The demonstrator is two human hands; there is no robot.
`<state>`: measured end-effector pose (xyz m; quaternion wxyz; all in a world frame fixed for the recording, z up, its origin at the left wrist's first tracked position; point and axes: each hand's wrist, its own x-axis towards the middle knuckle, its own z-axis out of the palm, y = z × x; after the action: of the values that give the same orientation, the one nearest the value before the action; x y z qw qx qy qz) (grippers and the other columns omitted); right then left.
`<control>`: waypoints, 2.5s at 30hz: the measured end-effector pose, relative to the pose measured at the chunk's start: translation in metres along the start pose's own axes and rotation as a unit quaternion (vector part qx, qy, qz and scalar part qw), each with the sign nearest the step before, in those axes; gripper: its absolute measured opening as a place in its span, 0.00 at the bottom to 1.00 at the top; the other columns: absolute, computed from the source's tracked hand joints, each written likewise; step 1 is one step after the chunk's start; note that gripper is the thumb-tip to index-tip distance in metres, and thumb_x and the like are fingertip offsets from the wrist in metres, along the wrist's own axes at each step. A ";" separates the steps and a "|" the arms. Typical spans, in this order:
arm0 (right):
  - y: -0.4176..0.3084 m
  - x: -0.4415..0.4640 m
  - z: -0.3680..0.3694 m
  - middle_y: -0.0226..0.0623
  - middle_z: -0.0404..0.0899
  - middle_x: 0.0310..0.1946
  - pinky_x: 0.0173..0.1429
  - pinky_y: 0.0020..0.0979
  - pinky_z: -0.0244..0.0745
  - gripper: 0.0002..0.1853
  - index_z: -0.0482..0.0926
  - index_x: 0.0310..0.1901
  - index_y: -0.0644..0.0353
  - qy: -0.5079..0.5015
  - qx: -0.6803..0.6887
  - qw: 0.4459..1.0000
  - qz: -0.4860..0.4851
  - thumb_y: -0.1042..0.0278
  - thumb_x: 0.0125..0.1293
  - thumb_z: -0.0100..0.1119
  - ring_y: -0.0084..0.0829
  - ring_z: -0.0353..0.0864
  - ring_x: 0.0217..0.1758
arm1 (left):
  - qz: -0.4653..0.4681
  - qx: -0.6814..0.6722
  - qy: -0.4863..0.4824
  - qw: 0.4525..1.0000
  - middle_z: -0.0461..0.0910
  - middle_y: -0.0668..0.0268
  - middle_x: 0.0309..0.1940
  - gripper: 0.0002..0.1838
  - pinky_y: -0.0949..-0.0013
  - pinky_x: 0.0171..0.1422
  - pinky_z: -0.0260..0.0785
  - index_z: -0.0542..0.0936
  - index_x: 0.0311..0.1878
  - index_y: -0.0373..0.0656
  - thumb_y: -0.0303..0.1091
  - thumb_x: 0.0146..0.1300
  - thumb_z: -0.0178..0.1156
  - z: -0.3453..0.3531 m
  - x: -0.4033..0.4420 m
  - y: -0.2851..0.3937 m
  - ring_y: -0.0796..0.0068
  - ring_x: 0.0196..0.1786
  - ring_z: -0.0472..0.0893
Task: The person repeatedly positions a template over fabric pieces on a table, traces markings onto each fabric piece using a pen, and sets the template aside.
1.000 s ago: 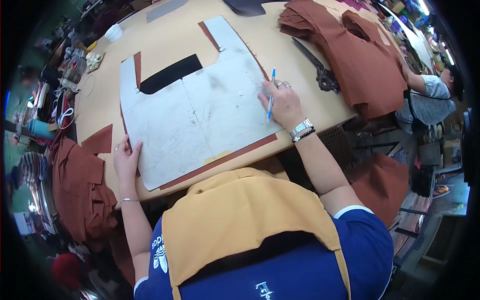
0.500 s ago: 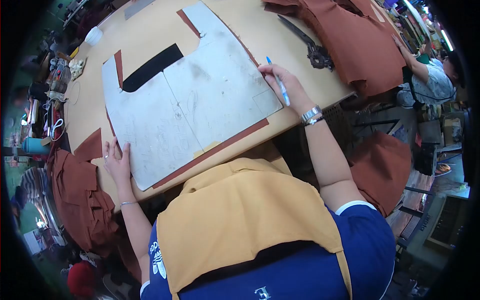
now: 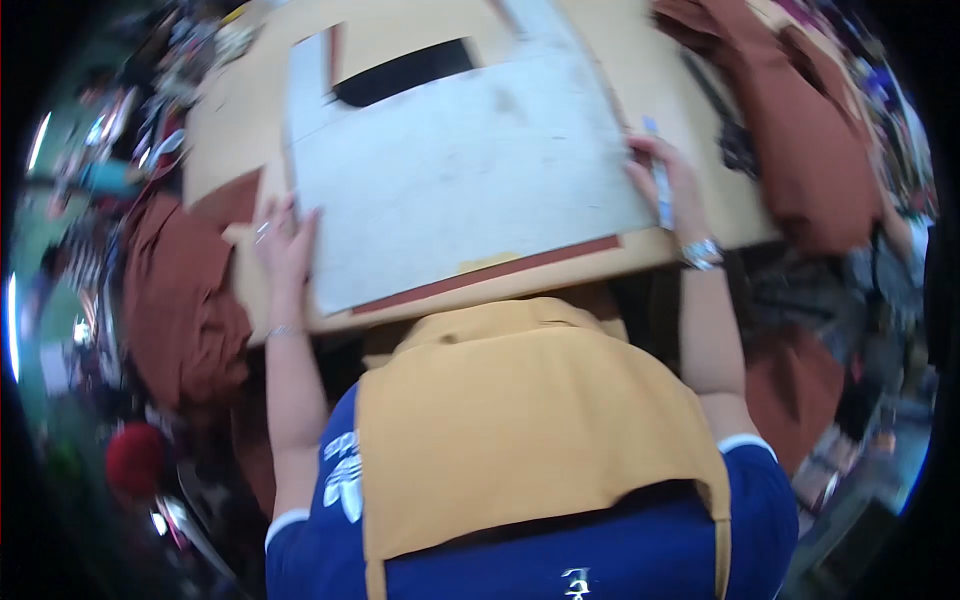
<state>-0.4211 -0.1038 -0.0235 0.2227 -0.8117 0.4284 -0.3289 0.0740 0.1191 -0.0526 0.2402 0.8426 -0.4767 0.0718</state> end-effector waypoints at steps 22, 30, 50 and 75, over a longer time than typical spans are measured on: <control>0.013 -0.001 0.006 0.30 0.79 0.49 0.63 0.26 0.70 0.17 0.78 0.54 0.63 -0.062 0.168 0.982 0.056 0.80 0.63 0.64 0.22 0.76 0.54 | -0.046 -0.036 -0.099 0.993 0.61 0.56 0.70 0.29 0.37 0.74 0.36 0.77 0.64 0.64 0.60 0.61 0.61 -0.020 -0.002 0.004 0.60 0.77 0.54; 0.008 -0.003 0.006 0.33 0.80 0.50 0.62 0.27 0.72 0.15 0.77 0.53 0.64 -0.039 0.167 0.984 0.050 0.79 0.64 0.63 0.24 0.77 0.54 | 0.026 -0.288 -0.082 0.954 0.74 0.58 0.60 0.22 0.62 0.71 0.58 0.77 0.59 0.41 0.38 0.63 0.64 -0.060 -0.001 0.093 0.63 0.66 0.71; 0.007 0.000 0.007 0.33 0.82 0.45 0.54 0.23 0.73 0.16 0.78 0.54 0.64 0.053 0.247 0.956 0.150 0.61 0.73 0.56 0.20 0.79 0.47 | 0.265 -0.531 -0.401 0.698 0.82 0.52 0.45 0.20 0.60 0.54 0.73 0.79 0.52 0.39 0.45 0.64 0.61 -0.144 0.013 0.244 0.55 0.46 0.82; -0.110 0.148 0.169 0.32 0.82 0.27 0.33 0.22 0.74 0.07 0.80 0.34 0.63 -0.041 0.274 0.961 -0.015 0.68 0.60 0.62 0.18 0.80 0.31 | 0.247 -0.035 -0.196 0.948 0.78 0.62 0.50 0.27 0.57 0.61 0.66 0.81 0.55 0.46 0.48 0.53 0.71 0.033 0.111 0.156 0.60 0.58 0.75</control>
<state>-0.1765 -0.1559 -0.0182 0.4485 -0.7387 0.3003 -0.4037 -0.0010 -0.0485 0.0098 0.1462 0.6866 -0.7101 -0.0543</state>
